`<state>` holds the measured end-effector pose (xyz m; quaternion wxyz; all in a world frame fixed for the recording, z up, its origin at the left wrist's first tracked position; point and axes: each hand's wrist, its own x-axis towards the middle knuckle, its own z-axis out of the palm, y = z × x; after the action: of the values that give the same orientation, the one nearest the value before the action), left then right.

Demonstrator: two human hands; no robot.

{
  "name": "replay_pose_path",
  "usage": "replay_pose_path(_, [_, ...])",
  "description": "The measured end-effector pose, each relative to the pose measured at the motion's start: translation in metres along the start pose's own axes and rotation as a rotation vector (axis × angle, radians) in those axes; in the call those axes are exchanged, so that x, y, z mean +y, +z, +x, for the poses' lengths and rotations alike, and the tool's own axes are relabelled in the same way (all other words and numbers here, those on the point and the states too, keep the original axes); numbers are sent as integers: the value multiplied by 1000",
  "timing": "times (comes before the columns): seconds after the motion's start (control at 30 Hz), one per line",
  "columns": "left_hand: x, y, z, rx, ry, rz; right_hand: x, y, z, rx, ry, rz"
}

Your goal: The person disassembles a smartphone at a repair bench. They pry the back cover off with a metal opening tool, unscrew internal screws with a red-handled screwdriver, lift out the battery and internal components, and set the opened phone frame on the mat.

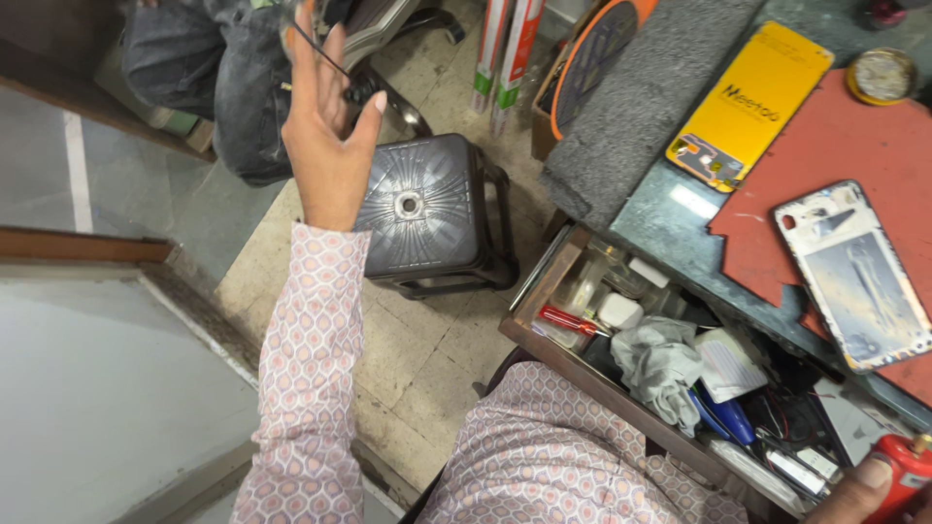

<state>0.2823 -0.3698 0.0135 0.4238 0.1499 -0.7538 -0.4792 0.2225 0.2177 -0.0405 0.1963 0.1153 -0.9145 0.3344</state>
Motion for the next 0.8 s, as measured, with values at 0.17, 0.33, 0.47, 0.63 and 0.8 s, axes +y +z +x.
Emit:
replay_pose_path(0.17, [15, 31, -13, 104, -64, 425, -21, -7, 10, 10, 14, 149])
replay_pose_path(0.33, [81, 96, -31, -54, 27, 491, -55, -31, 24, 15, -58, -183])
replay_pose_path(0.47, [138, 163, -19, -419, 370, 394, -66, -35, 46, -14, -51, -153])
replay_pose_path(0.63, [190, 257, -15, -854, 643, 205, -63, -49, 81, -56, -66, -97])
replay_pose_path(0.8, [220, 332, -55, -904, 605, 164, -48, -78, 122, -86, -10, -147])
